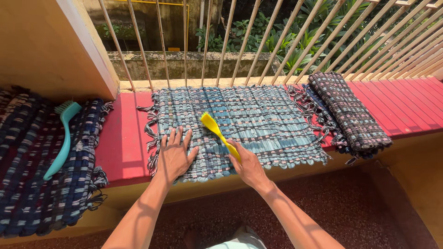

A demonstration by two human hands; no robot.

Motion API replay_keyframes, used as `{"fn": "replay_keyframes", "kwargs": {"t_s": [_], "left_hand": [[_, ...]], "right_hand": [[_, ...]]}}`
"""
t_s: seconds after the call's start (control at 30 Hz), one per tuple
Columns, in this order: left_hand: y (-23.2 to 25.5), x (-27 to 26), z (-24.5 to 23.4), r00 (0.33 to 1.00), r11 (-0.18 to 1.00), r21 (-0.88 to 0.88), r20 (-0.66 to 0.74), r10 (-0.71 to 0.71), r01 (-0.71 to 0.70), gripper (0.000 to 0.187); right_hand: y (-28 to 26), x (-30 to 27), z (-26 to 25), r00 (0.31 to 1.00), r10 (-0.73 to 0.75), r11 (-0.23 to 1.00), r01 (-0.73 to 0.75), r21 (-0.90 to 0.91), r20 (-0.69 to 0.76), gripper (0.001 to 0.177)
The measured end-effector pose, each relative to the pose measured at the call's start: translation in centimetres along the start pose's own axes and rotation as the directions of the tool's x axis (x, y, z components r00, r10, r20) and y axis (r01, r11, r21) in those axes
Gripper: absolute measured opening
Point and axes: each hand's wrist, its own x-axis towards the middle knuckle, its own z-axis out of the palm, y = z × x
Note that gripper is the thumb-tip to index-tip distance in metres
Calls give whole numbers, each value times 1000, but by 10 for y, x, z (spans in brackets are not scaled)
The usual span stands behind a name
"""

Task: The person brushes dust or debris off woven mats using a yellow brush and then folds them.

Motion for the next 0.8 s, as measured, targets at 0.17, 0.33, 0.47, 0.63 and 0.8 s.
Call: {"fn": "replay_keyframes", "kwargs": {"t_s": [0.17, 0.33, 0.47, 0.63, 0.8], "left_hand": [[1, -1, -3, 999, 999, -10, 33, -35, 35, 68], [4, -2, -2, 995, 997, -38, 64, -70, 72, 67], [5, -4, -2, 997, 998, 17, 36, -69, 68, 65], [10, -3, -6, 991, 992, -14, 52, -125, 125, 62], [10, -4, -4, 993, 993, -35, -26, -116, 115, 56]], "right_hand": [[44, 8, -46, 926, 368, 910, -377, -172, -84, 40], [80, 22, -67, 868, 430, 887, -457, -63, -246, 37], [64, 13, -50, 945, 320, 946, -316, -71, 63, 38], [77, 23, -88, 866, 496, 846, -498, -192, -61, 39], [53, 13, -84, 853, 497, 862, -507, 29, 161, 41]]}}
